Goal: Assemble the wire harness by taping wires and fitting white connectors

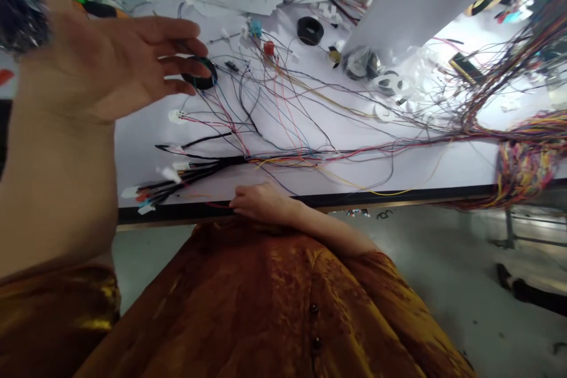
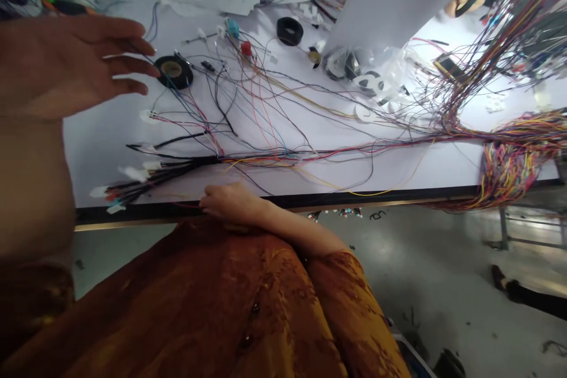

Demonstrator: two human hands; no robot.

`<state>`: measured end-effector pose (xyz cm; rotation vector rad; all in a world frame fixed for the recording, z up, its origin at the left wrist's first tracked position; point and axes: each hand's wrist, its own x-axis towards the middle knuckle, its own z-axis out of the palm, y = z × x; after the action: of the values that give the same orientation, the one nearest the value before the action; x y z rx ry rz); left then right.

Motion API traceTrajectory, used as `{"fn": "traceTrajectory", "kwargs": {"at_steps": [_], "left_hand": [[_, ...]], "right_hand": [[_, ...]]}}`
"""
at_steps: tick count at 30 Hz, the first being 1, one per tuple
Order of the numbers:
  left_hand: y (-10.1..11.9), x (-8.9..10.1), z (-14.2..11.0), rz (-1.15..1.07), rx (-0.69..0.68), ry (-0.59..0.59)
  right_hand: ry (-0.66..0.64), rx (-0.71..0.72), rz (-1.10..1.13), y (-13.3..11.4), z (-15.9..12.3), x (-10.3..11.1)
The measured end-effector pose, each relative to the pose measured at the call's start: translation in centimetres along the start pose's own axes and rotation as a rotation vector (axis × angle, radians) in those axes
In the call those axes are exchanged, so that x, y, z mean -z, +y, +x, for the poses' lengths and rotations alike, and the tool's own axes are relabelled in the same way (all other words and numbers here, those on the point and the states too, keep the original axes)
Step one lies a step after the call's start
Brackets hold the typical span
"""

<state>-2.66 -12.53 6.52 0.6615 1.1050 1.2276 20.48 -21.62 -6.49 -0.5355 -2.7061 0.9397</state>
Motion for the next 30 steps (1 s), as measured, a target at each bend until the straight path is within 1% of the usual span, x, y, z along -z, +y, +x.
{"fn": "traceTrajectory", "kwargs": {"at_steps": [1, 2, 3, 4, 5, 6, 7, 8, 9, 10, 11, 13, 15, 18, 20, 21, 23, 25, 27, 28, 30], "left_hand": [[-0.3, 0.1, 0.5, 0.073, -0.037, -0.046], [-0.6, 0.2, 0.9, 0.131, -0.075, -0.089], [-0.9, 0.2, 1.2, 0.177, -0.118, -0.122], [-1.3, 0.1, 1.4, 0.192, -0.135, -0.13], [-1.5, 0.0, 1.6, 0.191, -0.131, -0.135], [-1.8, -0.1, 1.8, 0.176, -0.124, -0.129], [-2.0, -0.4, 2.0, 0.149, -0.116, -0.108], [-2.2, -0.6, 2.2, 0.12, -0.094, -0.078], [-2.5, -1.0, 2.4, 0.089, -0.076, -0.04], [-2.7, -1.3, 2.6, 0.063, -0.053, -0.002], [-3.1, -1.6, 2.9, 0.042, -0.034, 0.041], [-3.8, -1.9, 3.5, 0.018, 0.008, 0.109], [-4.7, -2.0, 4.1, 0.001, 0.018, 0.143], [-6.2, -1.5, 4.8, 0.022, 0.041, 0.116], [-7.3, -1.3, 5.3, 0.091, 0.096, 0.066], [-7.9, -1.4, 5.6, 0.139, 0.135, 0.032], [-9.2, -1.9, 6.2, 0.245, 0.214, -0.058], [-10.5, -3.0, 7.0, 0.321, 0.268, -0.149], [-11.7, -4.2, 8.0, 0.328, 0.306, -0.198], [-12.0, -4.7, 8.6, 0.302, 0.325, -0.197], [-12.2, -5.6, 10.0, 0.211, 0.33, -0.144]], "right_hand": [[-0.001, 0.022, 0.033, 0.1, -0.6, 0.0], [0.035, 0.031, 0.081, 0.4, -1.1, 0.3], [0.103, 0.029, 0.135, 0.9, -1.5, 1.0], [0.199, -0.001, 0.181, 1.7, -2.0, 1.9], [0.31, -0.063, 0.212, 2.8, -2.3, 3.1], [0.42, -0.154, 0.221, 4.1, -2.7, 4.2], [0.532, -0.289, 0.208, 5.5, -2.9, 5.3], [0.581, -0.412, 0.178, 7.0, -2.9, 6.2], [0.589, -0.509, 0.146, 8.5, -2.9, 6.9], [0.571, -0.595, 0.11, 9.7, -2.7, 7.3], [0.528, -0.653, 0.075, 10.8, -2.4, 7.4], [0.454, -0.724, 0.024, 12.1, -1.6, 7.1], [0.448, -0.721, 0.036, 12.4, -1.0, 6.7], [0.531, -0.625, 0.231, 11.9, -1.0, 6.4], [0.6, -0.572, 0.36, 11.3, -1.4, 6.5], [0.626, -0.549, 0.388, 11.1, -1.5, 6.5], [0.646, -0.486, 0.372, 10.7, -1.7, 6.2], [0.615, -0.403, 0.298, 10.4, -1.7, 5.7], [0.557, -0.339, 0.224, 10.4, -1.5, 5.1], [0.528, -0.323, 0.197, 10.5, -1.4, 4.9], [0.482, -0.324, 0.168, 10.8, -1.3, 4.5]]}}
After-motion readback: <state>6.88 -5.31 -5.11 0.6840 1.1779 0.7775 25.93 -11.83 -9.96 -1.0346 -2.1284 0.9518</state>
